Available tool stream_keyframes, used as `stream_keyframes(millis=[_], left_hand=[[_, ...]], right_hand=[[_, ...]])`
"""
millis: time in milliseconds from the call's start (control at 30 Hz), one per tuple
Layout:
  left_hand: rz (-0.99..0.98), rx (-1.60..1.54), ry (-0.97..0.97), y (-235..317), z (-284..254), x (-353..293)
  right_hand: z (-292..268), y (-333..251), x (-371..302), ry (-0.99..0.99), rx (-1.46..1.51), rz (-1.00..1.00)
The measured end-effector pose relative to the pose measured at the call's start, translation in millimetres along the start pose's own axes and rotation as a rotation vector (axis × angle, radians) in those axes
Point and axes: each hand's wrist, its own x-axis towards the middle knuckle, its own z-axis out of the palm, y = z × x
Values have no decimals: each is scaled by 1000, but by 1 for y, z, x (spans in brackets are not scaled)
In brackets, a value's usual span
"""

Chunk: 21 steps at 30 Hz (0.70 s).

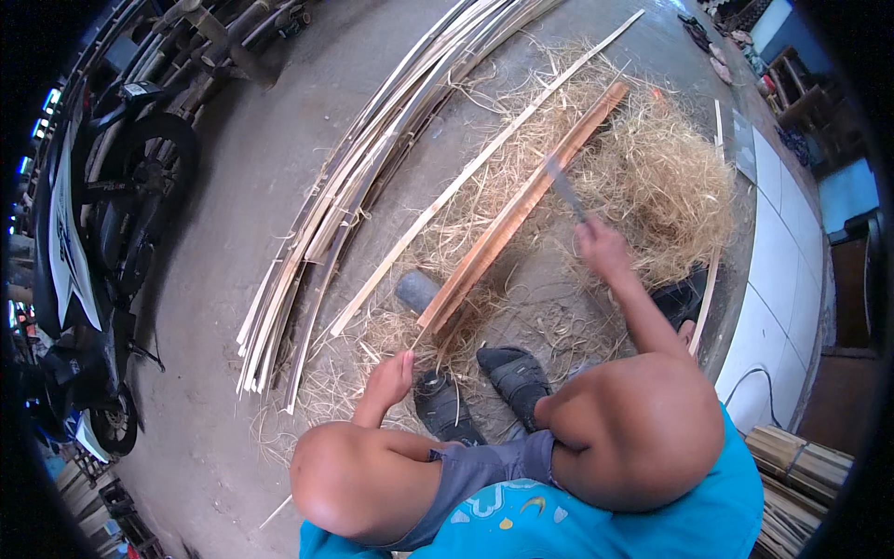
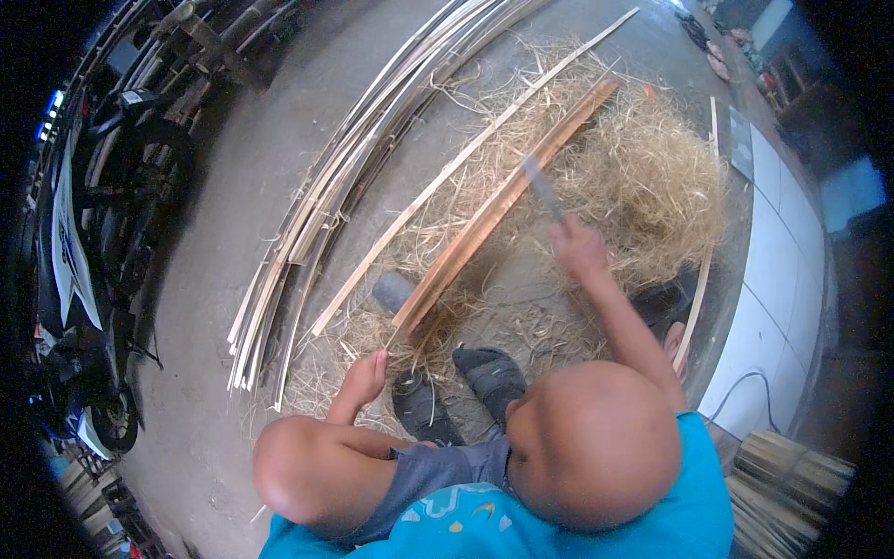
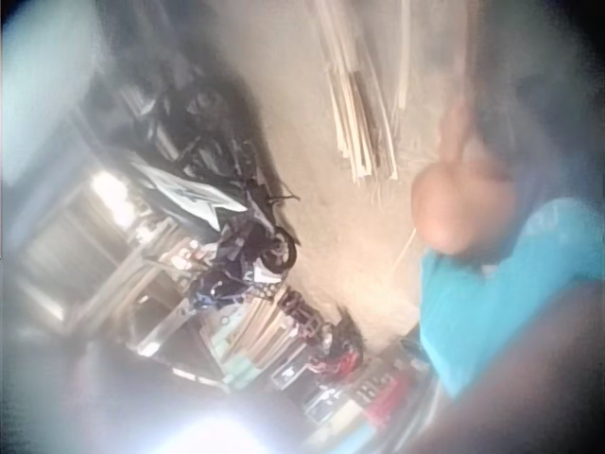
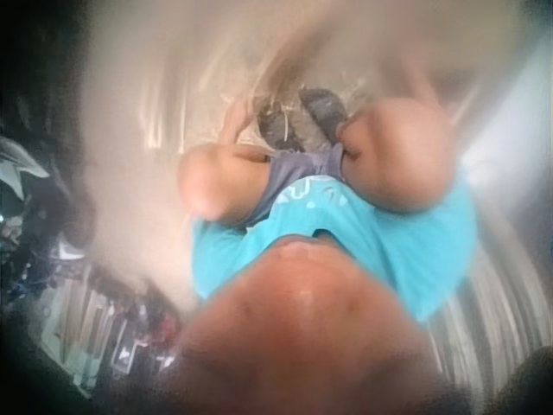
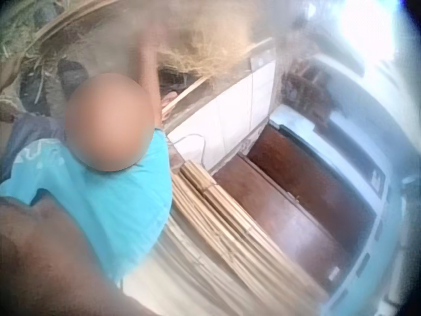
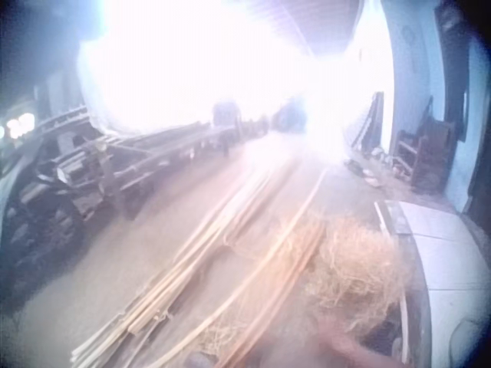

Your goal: The person sits on the floor and uses a machete to split long bamboo strips into thinner pieces. They repeatedly position each strip, strike it with the machete, and separate the resulting slats, placing finished pieces aside.

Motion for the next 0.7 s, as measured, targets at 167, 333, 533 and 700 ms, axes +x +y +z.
stream_keyframes(millis=[167,333,533,700], left_hand=[[-57,-268,-66,-5,12,2],[-343,-471,-312,-33,-19,-25],[-351,-592,-161,-14,-10,-4],[-449,-555,-146,-85,-2,-77]], right_hand=[[72,-83,-104,-521,30,-507],[-18,-18,25,-136,-9,263],[18,-87,-74,-359,182,-426],[4,-51,-28,-342,110,-25]])
